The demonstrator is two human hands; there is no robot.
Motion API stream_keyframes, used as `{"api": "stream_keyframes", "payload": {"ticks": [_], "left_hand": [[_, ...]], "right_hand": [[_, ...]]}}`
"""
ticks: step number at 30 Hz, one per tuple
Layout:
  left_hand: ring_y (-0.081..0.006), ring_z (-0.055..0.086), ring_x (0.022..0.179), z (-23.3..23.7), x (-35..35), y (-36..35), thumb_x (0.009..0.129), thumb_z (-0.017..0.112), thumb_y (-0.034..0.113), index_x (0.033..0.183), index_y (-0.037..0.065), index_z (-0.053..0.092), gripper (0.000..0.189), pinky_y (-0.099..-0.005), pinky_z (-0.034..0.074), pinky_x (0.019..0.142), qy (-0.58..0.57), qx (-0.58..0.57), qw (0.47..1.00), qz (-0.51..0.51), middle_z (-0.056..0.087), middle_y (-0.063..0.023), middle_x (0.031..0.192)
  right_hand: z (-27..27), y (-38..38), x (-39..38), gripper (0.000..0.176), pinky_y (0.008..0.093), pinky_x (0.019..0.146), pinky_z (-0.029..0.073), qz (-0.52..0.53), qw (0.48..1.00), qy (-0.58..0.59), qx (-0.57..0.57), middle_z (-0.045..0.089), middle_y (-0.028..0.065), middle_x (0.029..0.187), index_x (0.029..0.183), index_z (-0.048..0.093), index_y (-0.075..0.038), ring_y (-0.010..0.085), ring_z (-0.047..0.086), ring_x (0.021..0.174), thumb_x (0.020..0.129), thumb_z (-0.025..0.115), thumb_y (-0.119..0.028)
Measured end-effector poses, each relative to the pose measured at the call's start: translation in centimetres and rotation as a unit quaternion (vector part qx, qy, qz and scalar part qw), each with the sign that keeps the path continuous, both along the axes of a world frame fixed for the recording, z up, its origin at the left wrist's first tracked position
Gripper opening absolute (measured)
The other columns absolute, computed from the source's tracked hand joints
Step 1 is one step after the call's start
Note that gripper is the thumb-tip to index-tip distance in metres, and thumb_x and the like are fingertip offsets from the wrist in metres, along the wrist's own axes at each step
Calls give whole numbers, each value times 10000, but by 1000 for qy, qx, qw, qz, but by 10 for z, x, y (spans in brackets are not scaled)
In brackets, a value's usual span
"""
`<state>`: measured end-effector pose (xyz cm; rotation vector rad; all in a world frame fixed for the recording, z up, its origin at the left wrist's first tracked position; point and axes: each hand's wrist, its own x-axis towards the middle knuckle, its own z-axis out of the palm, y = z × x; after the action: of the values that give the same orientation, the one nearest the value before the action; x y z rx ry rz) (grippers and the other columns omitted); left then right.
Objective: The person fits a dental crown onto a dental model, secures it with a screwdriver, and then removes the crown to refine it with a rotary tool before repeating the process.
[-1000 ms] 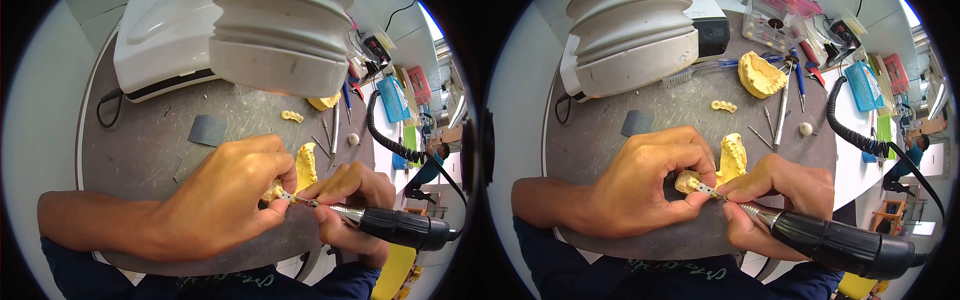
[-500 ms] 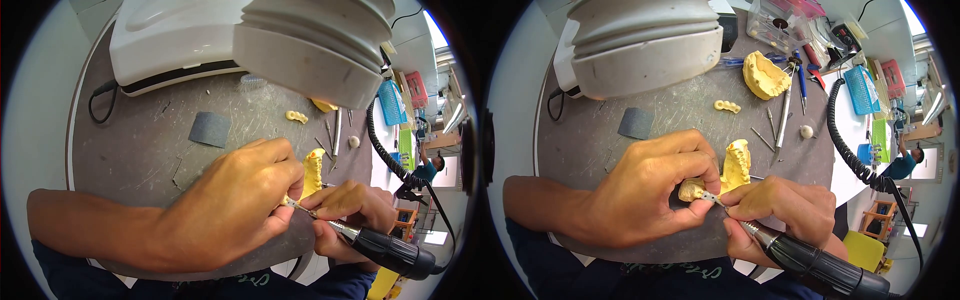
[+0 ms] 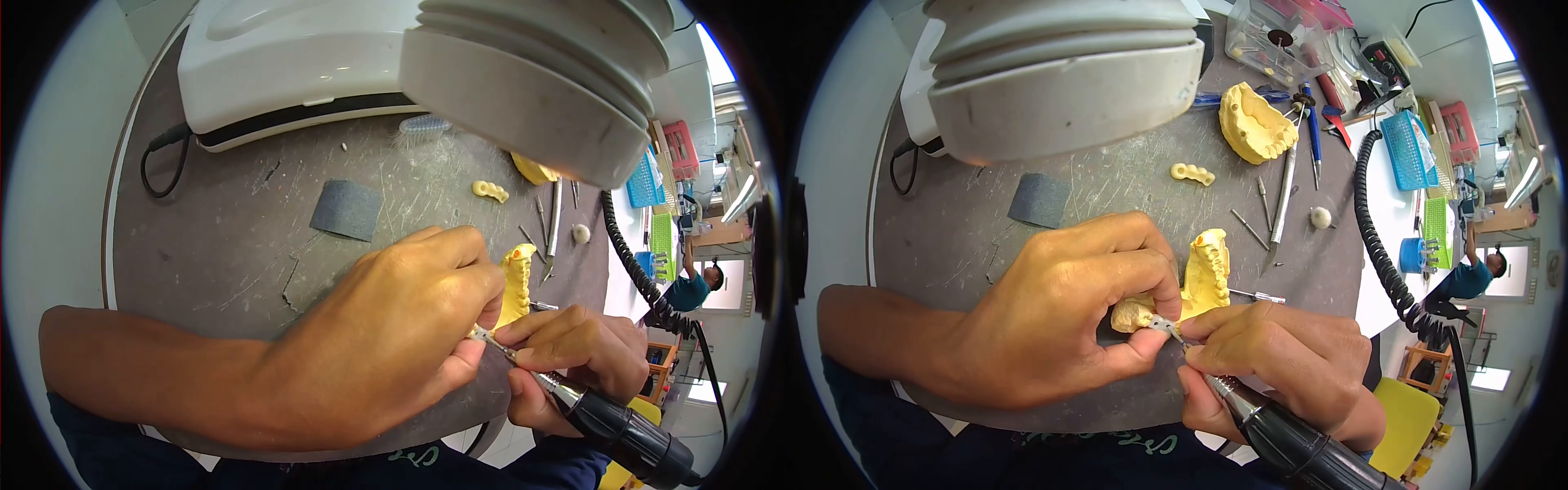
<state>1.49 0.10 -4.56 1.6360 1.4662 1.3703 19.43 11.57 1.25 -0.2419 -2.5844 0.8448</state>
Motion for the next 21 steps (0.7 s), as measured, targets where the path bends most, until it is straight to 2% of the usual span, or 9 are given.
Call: {"api": "stream_keyframes", "payload": {"ticks": [9,10,12,21], "left_hand": [[-275,647,837,0,0,0,765,765,8,920,13,637,201,-370,522,690,-16,6,1000,-4,613,-94,934],[-276,643,836,0,0,0,766,765,8,921,12,635,203,-371,519,687,-19,11,1000,-5,611,-95,932],[-277,640,833,1,0,0,766,765,9,921,11,633,204,-373,516,685,-16,8,1000,-5,609,-96,931],[-287,631,830,0,1,0,774,757,7,920,6,625,197,-380,511,682,-22,16,1000,-7,601,-108,923]], "right_hand": [[6,0,-4,247,289,590,606,21,998,-34,52,703,105,676,749,650,-34,246,772,667,648,869,-86],[8,-1,-4,247,289,590,606,21,998,-34,52,703,105,676,749,650,-34,246,772,667,648,869,-86],[13,-2,-4,203,298,615,613,27,997,-62,44,721,121,736,826,688,-35,241,774,712,714,857,-34],[16,-1,-7,204,299,571,590,28,995,-76,52,722,117,747,822,683,-42,237,746,644,705,849,-30]]}}
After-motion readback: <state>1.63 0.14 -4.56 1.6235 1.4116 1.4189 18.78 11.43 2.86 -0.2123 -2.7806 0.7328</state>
